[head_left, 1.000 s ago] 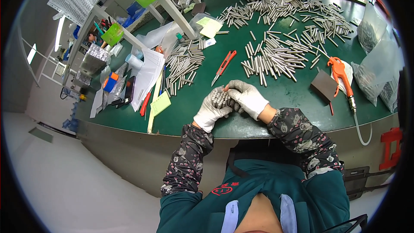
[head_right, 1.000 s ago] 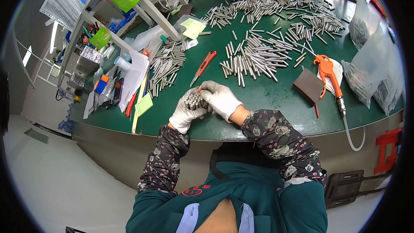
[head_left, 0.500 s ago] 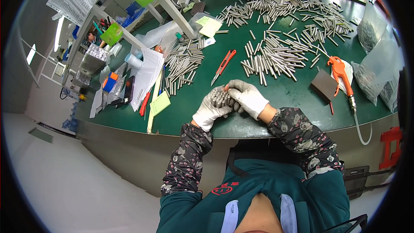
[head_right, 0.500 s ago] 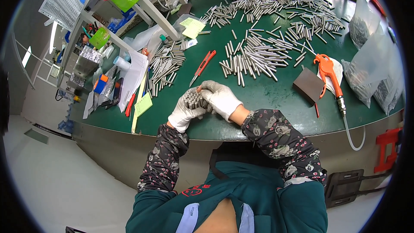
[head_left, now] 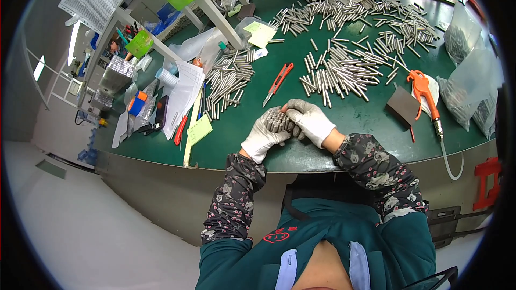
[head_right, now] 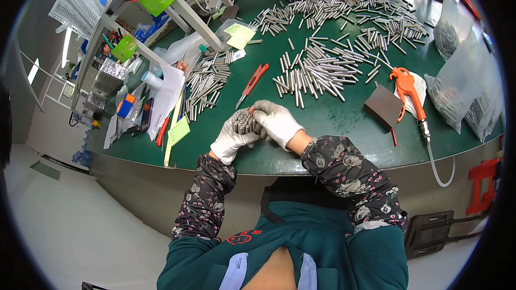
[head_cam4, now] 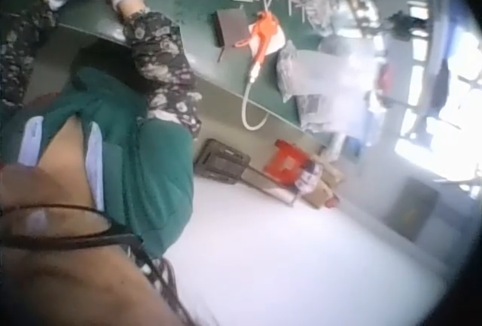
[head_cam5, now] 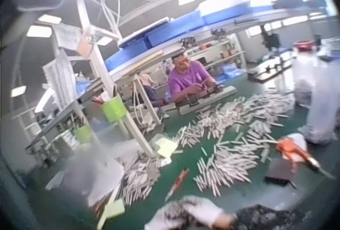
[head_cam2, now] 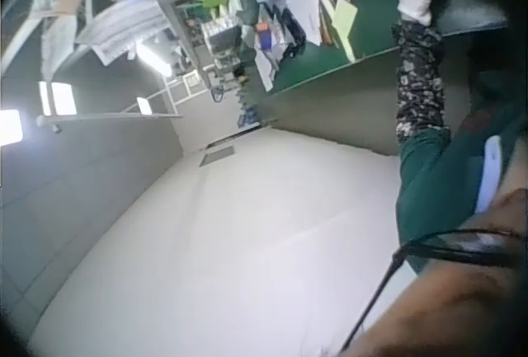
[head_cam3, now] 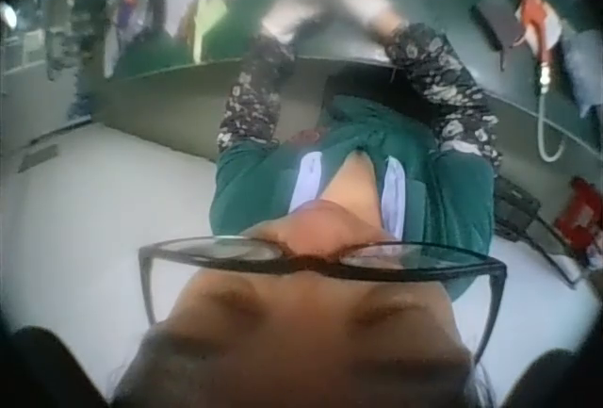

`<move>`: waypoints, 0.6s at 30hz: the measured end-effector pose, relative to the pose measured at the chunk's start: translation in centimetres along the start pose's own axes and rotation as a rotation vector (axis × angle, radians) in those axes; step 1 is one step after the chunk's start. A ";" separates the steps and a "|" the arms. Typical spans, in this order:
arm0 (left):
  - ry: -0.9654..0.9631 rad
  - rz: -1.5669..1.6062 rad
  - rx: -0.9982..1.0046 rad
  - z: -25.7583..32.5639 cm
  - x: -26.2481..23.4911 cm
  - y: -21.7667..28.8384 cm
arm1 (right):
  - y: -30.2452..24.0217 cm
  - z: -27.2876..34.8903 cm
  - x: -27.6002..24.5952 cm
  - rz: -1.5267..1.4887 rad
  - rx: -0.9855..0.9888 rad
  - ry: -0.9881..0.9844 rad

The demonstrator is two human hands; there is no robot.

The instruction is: Inserting metal rods into a circular perforated component and cleaning them with an air duster.

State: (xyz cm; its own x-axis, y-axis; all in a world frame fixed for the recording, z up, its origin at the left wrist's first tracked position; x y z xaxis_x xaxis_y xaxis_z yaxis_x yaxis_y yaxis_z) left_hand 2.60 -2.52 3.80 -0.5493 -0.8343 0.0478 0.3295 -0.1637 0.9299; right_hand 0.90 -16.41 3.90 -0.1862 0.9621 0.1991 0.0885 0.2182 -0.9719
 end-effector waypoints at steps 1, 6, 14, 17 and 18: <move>0.013 0.006 -0.012 0.0 0.0 0.0 | -0.1 0.0 -0.1 0.008 0.005 -0.007; 0.029 0.016 0.002 -0.5 -0.3 -0.5 | -0.6 -0.7 -0.6 0.534 -0.441 0.133; 0.084 -0.150 -0.037 -0.6 -0.5 -0.4 | -3.8 -2.3 2.2 0.813 -0.707 -0.208; 0.126 -0.162 -0.052 -0.9 -0.5 -0.6 | -4.4 -3.0 3.0 0.991 -0.616 -0.251; 0.128 -0.161 -0.053 -0.8 -0.4 -0.6 | -4.8 -3.2 3.0 0.992 -0.612 -0.154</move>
State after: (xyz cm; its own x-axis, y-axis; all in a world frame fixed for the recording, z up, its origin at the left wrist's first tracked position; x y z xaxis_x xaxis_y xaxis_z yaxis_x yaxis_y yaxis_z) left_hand 3.23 -2.48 2.98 -0.4976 -0.8544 -0.1497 0.2869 -0.3250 0.9012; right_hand 2.99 -14.05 9.60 0.1162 0.7342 -0.6689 0.7089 -0.5330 -0.4618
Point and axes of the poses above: each hand's wrist, its own z-axis away from the middle knuckle, its own x-axis out of the palm, y = z × x, the point moved 3 cm from there along -z, towards the middle knuckle, and after that the axes turned 13 degrees about -x, right-handed, at the moved point
